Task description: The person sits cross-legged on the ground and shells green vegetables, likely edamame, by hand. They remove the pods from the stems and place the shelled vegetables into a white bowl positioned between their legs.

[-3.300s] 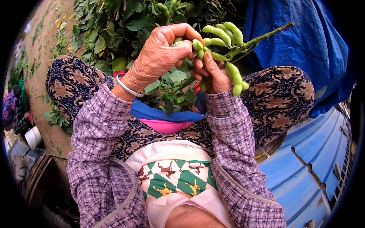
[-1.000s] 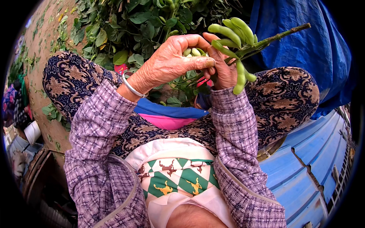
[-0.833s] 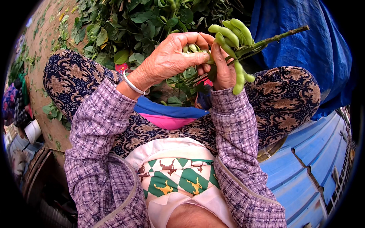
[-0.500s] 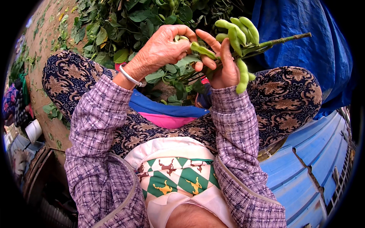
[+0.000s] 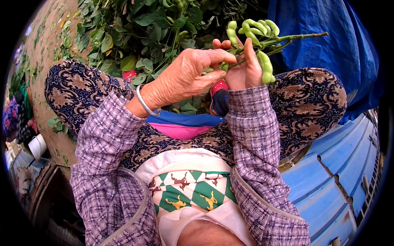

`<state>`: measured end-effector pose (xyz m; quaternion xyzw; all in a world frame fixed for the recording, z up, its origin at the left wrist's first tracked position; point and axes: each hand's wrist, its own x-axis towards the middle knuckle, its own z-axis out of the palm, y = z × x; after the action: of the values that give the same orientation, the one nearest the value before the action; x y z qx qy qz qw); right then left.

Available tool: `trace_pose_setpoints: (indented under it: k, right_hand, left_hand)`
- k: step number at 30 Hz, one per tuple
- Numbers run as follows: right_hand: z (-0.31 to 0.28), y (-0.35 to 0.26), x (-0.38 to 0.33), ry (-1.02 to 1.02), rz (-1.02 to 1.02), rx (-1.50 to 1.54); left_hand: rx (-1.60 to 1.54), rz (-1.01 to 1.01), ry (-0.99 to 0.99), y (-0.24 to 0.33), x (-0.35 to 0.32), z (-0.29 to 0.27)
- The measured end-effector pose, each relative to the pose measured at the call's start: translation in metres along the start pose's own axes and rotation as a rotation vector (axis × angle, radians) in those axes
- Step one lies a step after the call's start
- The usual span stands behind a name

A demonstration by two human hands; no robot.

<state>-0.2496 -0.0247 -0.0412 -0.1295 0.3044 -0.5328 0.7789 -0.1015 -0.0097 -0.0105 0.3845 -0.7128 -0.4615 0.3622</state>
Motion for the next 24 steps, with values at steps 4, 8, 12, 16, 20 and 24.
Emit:
trace_pose_setpoints:
  k: [4,8,12,16,20,24]
  right_hand:
    - [0.004,0.003,0.001,-0.016,0.045,0.033]
    - [0.005,0.004,0.001,-0.068,0.079,0.015]
    - [0.008,0.006,0.004,0.035,0.014,-0.099]
    - [0.006,0.001,0.001,-0.018,0.097,-0.089]
    - [0.001,0.002,0.002,-0.064,0.112,-0.153]
    - [0.007,0.001,-0.001,-0.077,0.079,-0.216]
  left_hand:
    - [0.414,0.129,-0.020,-0.003,-0.007,0.003]
    - [0.436,0.151,0.003,-0.003,-0.005,-0.002]
    - [0.296,0.076,0.017,-0.005,0.002,-0.012]
    - [0.439,0.139,-0.142,-0.001,-0.005,-0.016]
    - [0.755,0.135,-0.248,0.001,-0.006,-0.008]
    - [0.593,0.187,-0.189,0.001,-0.005,-0.008]
